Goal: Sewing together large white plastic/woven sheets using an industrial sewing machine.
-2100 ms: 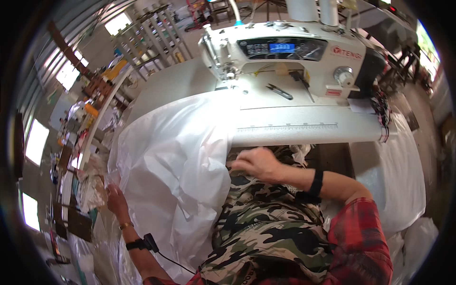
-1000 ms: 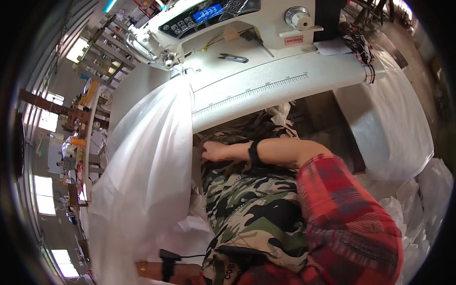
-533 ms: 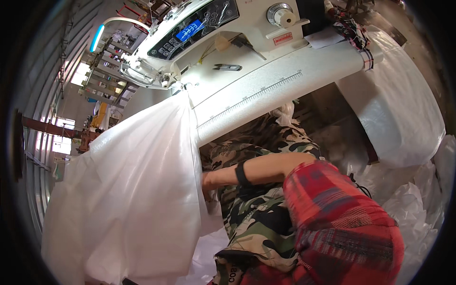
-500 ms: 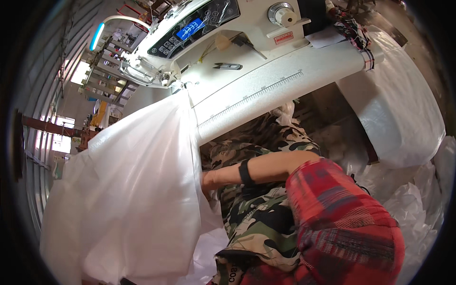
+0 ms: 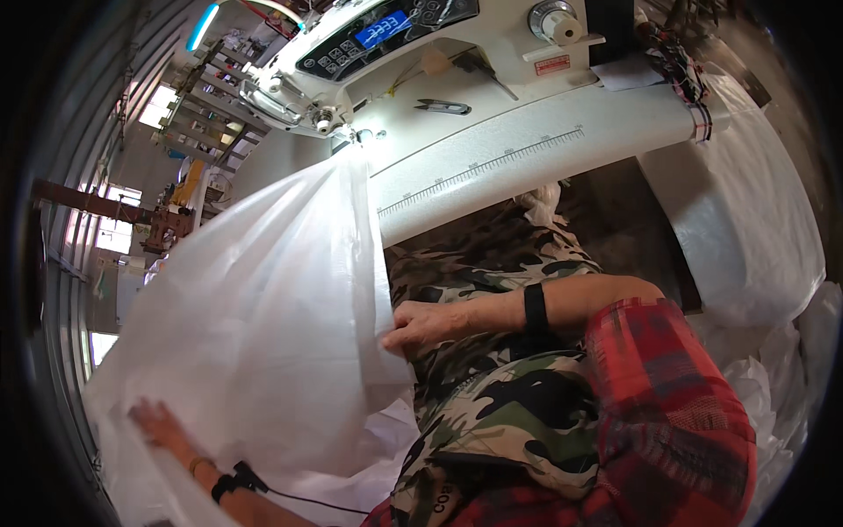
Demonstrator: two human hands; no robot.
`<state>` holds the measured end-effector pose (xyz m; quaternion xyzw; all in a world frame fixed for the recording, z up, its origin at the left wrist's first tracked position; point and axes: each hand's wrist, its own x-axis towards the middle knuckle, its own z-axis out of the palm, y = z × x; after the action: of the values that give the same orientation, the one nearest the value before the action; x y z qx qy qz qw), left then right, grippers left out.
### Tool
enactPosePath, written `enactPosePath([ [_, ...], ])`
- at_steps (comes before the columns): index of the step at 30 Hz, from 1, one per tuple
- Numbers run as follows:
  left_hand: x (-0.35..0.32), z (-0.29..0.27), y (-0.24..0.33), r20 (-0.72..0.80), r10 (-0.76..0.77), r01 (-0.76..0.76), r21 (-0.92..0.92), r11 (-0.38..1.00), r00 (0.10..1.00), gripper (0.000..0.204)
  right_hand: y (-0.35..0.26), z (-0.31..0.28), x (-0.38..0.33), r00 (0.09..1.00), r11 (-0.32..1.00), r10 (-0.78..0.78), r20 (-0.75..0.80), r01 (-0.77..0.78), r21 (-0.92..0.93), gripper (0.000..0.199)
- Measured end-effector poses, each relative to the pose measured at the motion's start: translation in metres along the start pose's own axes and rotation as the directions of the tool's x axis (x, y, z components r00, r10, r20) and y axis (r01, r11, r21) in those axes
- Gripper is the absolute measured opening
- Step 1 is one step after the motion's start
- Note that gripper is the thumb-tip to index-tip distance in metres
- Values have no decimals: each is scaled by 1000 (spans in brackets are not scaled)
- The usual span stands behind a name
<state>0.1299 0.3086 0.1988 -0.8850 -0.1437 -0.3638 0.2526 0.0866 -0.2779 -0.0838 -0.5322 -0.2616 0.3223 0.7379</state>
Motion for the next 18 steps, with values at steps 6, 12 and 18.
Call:
enactPosePath([
  [6, -56, 61, 147, 609, 414, -195, -394, 898, 676, 25, 29, -13, -3, 990, 974, 114, -85, -129, -188, 38],
  [12, -166, -84, 368, 28, 599, -74, -987, 144, 800, 17, 37, -10, -5, 965, 976, 198, -172, -210, -56, 41],
  [18, -207, -109, 414, -12, 640, -288, -900, 328, 768, 44, 44, -13, -4, 980, 980, 154, -126, -167, -106, 37],
])
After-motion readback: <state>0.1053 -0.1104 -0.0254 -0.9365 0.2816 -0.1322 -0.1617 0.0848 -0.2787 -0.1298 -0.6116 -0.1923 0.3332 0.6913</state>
